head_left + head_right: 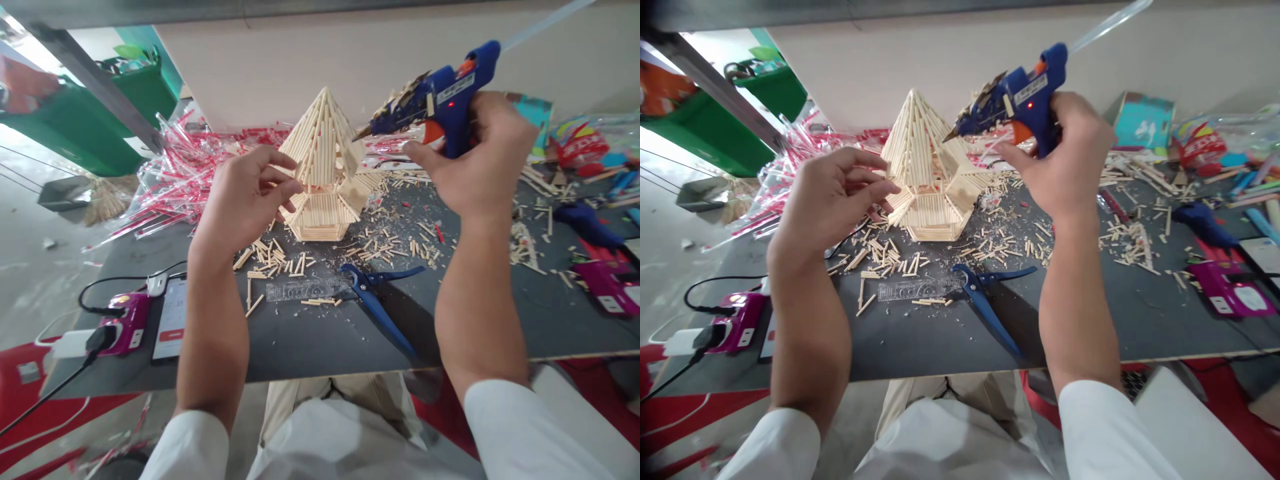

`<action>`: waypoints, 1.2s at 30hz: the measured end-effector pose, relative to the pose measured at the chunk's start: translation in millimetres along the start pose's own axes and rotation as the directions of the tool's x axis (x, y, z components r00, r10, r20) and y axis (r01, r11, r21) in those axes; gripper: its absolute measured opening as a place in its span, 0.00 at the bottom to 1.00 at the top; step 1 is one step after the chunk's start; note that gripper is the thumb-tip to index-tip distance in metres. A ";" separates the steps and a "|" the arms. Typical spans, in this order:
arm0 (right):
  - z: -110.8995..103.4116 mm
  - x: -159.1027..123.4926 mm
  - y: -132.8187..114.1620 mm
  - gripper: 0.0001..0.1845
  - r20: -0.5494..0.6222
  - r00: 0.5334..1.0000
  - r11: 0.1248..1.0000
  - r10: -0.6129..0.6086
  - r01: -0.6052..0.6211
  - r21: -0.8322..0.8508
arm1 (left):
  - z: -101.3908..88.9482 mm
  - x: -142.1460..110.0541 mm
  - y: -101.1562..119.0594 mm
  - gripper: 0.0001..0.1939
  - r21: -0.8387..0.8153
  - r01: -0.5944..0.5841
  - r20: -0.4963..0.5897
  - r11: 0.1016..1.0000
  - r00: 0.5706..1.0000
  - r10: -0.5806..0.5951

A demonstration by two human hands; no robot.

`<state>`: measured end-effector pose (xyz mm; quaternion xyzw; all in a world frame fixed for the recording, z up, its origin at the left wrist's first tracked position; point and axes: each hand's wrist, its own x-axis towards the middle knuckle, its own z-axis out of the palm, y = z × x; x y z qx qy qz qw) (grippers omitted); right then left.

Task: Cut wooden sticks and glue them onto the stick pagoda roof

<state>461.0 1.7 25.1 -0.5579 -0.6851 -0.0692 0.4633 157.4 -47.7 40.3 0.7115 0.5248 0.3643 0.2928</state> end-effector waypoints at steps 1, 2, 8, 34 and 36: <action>-0.4 0.5 3.2 0.25 0.001 1.000 1.000 0.026 -0.026 0.006 | 0.7 0.7 -1.7 0.13 -0.005 -0.015 -0.007 1.000 1.000 0.015; -0.4 0.8 8.0 0.24 0.013 0.998 0.999 0.054 -0.054 0.003 | 1.6 1.3 -3.2 0.10 -0.007 -0.030 -0.008 1.000 1.000 0.030; 14.8 -3.7 69.7 0.29 0.168 0.917 0.911 0.363 -0.310 -0.273 | 5.8 3.3 -4.6 0.08 0.009 -0.040 -0.011 0.999 0.999 0.040; 17.2 -33.2 -73.2 0.20 0.396 0.819 0.877 -0.415 0.244 0.414 | 25.3 7.9 -0.7 0.11 -0.116 -0.002 0.130 0.993 0.991 0.018; 18.3 -34.0 -74.5 0.20 0.394 0.814 0.874 -0.427 0.259 0.411 | 25.3 8.3 -2.2 0.10 -0.145 -0.010 0.150 0.989 0.988 0.032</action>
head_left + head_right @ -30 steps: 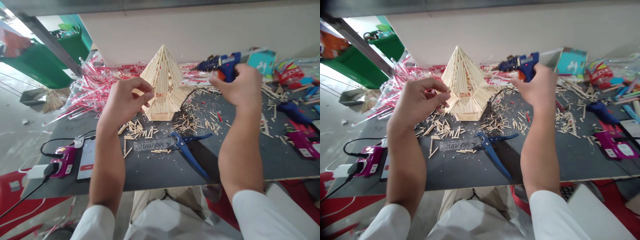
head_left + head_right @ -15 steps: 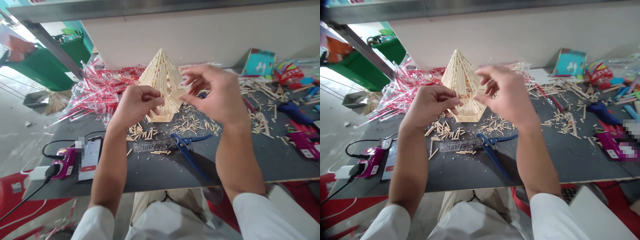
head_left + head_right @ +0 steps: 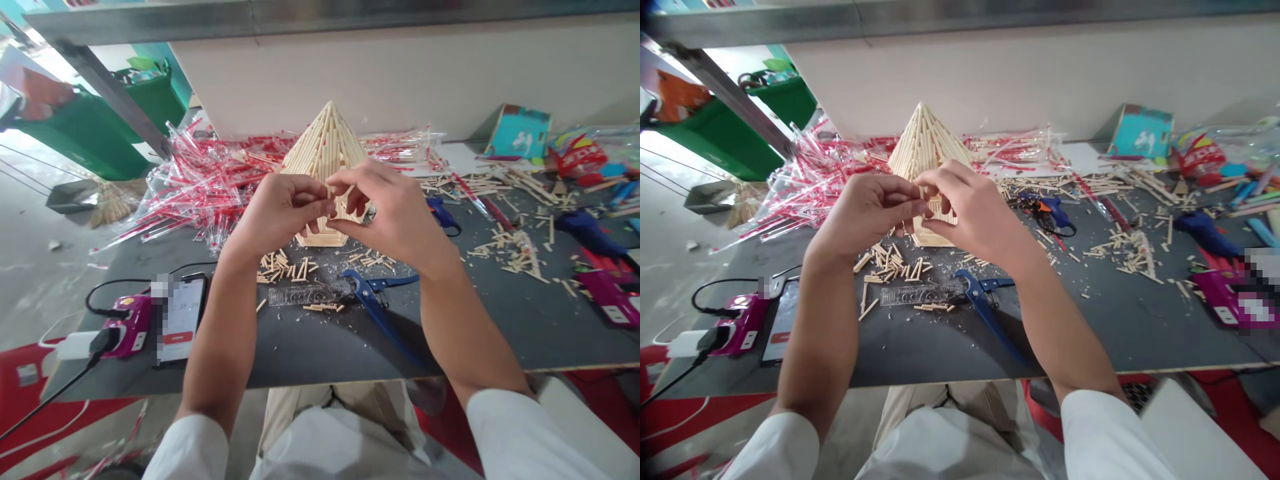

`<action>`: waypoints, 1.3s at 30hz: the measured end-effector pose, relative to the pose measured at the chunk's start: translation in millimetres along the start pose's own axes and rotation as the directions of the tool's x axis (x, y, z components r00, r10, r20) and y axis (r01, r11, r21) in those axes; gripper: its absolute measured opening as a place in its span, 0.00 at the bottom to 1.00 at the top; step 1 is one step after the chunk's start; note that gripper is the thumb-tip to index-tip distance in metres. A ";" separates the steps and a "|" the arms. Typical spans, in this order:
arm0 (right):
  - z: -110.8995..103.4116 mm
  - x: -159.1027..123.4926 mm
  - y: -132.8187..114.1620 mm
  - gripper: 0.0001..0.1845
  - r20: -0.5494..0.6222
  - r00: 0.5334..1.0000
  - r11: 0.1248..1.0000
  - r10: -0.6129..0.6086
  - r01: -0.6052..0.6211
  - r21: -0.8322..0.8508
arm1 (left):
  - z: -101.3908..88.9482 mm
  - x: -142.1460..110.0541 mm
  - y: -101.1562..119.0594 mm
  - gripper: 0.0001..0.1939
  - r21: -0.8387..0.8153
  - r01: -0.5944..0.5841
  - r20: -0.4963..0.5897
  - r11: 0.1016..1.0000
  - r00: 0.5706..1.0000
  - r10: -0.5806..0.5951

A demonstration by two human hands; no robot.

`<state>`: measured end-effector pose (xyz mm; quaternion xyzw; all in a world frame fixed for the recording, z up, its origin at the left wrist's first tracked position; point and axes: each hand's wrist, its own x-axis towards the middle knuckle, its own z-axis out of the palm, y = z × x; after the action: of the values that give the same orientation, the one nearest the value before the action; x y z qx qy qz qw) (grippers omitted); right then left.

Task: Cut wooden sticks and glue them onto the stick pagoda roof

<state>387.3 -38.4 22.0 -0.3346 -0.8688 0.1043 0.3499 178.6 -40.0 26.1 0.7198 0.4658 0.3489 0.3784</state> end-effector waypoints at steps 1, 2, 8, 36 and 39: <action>0.8 0.2 0.3 0.20 0.006 1.000 1.000 -0.009 0.010 -0.010 | 0.0 0.2 -0.8 0.10 -0.010 -0.001 0.013 1.000 1.000 0.001; 1.3 0.4 1.5 0.20 0.009 1.000 1.000 -0.017 0.017 -0.020 | 0.2 0.5 -1.5 0.11 -0.016 -0.001 0.024 1.000 1.000 0.001; -1.3 2.6 26.3 0.26 -0.075 0.993 0.995 0.095 -0.098 -0.034 | -1.6 1.5 -3.2 0.14 0.163 -0.013 -0.091 0.987 0.996 0.028; 6.4 9.7 47.1 0.26 -0.065 0.993 0.993 0.103 -0.107 -0.051 | -5.0 -0.6 -3.1 0.07 0.490 -0.060 -0.197 0.870 0.964 0.177; 6.9 10.8 46.7 0.26 -0.069 0.993 0.994 0.098 -0.101 -0.050 | -6.0 -0.8 -2.6 0.07 0.498 -0.068 -0.197 0.864 0.962 0.190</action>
<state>400.6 4.3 3.4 -0.3900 -0.8413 0.0874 0.3640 172.2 -38.6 26.5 0.7740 0.5312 0.3293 0.1016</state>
